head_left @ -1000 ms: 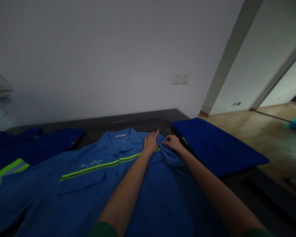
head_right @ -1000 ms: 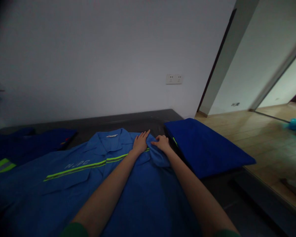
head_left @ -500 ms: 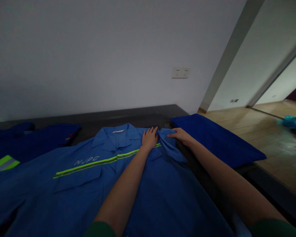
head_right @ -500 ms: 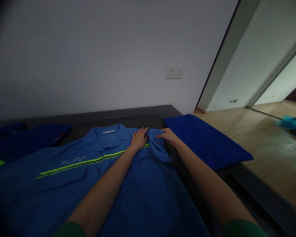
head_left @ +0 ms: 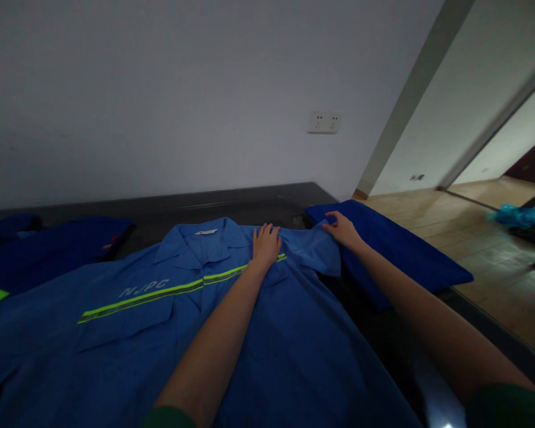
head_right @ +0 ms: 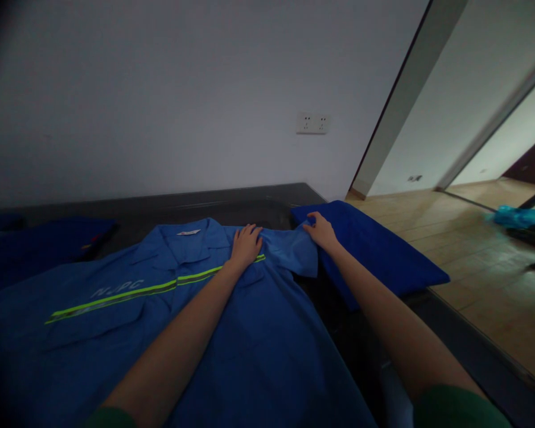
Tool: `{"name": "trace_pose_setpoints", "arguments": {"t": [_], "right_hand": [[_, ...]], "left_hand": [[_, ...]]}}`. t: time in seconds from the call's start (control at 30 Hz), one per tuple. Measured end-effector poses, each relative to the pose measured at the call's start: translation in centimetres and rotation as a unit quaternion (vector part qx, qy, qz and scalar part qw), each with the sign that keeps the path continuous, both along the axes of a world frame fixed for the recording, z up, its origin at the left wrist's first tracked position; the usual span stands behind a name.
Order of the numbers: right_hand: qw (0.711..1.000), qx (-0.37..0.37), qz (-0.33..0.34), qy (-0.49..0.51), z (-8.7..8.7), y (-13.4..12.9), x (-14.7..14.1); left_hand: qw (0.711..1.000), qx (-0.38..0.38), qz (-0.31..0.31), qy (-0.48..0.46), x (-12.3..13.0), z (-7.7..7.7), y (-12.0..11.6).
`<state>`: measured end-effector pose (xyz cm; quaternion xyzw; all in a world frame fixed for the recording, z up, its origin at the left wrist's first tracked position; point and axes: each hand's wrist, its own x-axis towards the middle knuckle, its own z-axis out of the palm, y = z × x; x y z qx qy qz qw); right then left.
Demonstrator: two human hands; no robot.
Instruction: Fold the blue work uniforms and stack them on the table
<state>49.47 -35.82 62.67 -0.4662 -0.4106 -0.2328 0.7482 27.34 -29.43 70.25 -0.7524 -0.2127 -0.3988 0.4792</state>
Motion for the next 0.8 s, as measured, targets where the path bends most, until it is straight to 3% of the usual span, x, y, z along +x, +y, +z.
{"name": "trace_pose_setpoints", "arguments": {"t": [0.13,0.23,0.3,0.4,0.47,0.63,0.7,0.8], "right_hand": [[0.976,0.026,0.163,-0.143,-2.0,-1.2,-0.6],[0.943,-0.027,0.256,-0.210,-4.5,-2.4,-1.3],[0.932,-0.064,0.276,-0.226,-6.3,-2.6,-2.0],[0.938,-0.074,0.286,-0.179,-8.4,-2.3,-3.2],[0.936,-0.058,0.331,-0.107,-9.3,-1.9,-4.1],[0.873,-0.008,0.488,-0.003,-10.2,-1.5,-5.9],[0.870,0.021,0.492,-0.001,-10.1,-1.8,-5.8],[0.911,0.044,0.410,-0.015,-9.9,-2.4,-4.7]], "left_hand": [[0.995,-0.001,-0.035,0.096,0.1,-0.2,-0.5],[0.994,-0.024,-0.001,0.109,0.4,-0.5,-0.5],[0.993,-0.042,0.028,0.104,0.7,-0.7,-0.6],[0.992,-0.055,0.065,0.097,1.3,-1.4,-0.7],[0.991,-0.051,0.081,0.096,1.7,-1.9,-0.7],[0.991,-0.039,0.083,0.097,2.0,-2.5,-0.2],[0.991,-0.038,0.083,0.096,1.9,-2.5,-0.1],[0.992,-0.039,0.080,0.091,1.8,-2.4,-0.1]]}}
